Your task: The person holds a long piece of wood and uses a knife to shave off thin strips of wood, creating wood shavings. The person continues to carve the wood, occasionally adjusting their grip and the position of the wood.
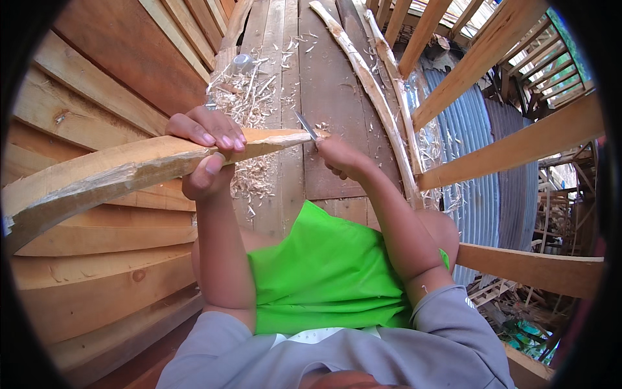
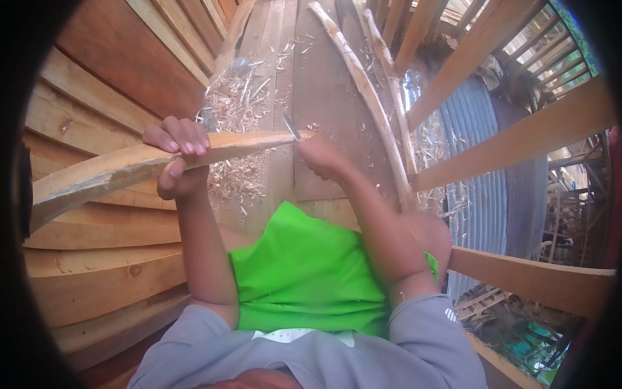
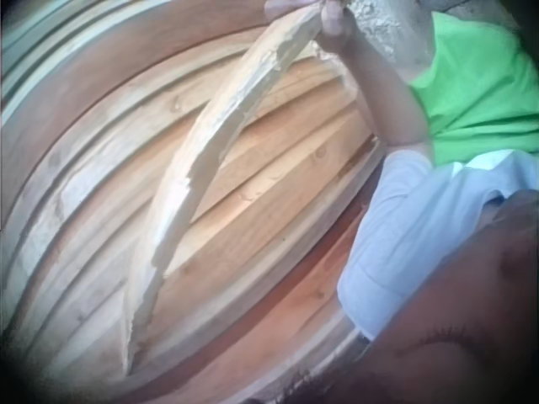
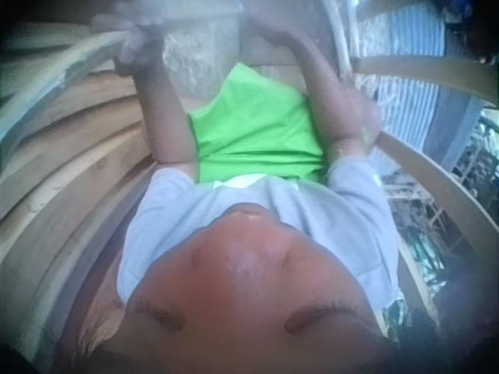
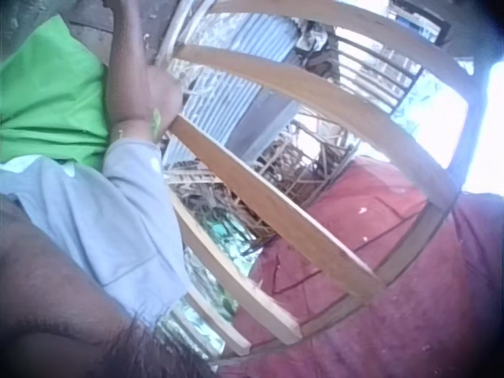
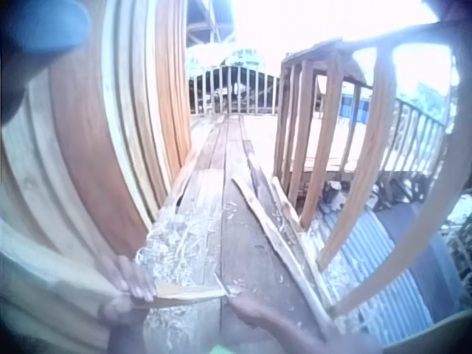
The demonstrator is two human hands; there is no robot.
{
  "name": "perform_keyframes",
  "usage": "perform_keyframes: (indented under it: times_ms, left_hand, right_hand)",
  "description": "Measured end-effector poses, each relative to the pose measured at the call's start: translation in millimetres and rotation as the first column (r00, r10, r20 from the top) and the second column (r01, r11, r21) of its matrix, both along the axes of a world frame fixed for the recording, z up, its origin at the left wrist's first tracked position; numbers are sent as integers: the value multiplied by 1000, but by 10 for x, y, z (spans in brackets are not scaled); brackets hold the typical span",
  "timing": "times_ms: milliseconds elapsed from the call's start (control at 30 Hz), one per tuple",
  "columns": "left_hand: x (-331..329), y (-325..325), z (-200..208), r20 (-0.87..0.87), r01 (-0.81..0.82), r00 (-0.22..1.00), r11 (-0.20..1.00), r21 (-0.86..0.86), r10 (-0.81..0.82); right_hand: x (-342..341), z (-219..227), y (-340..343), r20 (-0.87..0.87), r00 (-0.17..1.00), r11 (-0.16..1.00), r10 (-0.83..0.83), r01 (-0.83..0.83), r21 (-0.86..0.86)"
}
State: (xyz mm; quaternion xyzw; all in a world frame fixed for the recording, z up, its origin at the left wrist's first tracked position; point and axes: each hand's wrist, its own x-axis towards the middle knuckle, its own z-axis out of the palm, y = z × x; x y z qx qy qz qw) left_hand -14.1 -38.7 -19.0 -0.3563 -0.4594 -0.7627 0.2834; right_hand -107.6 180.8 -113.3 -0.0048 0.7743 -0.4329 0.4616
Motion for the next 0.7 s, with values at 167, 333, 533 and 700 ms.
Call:
perform_keyframes:
  times_ms: [167, 333, 533, 700]
  left_hand:
    - [24, 22, -6, 6, 9, 1000, 1000, 24, -9]
    - [1, 35, 4, 4, 13, 1000, 999, 29, -13]
    - [28, -3, -22, 10, 1, 1000, 999, 36, -1]
    - [10, 35, 25, 10, 9, 1000, 999, 32, -9]
  right_hand:
    - [134, 26, -117, 7, 987, 987, -158, 159, -3]
    - [-121, -203, 95, 130, 991, 997, -40, 48, -58]
    - [86, 92, -164, 72, 996, 996, -57, 62, -69]
    - [16, 3, -22, -12, 997, 997, -81, 80, -7]
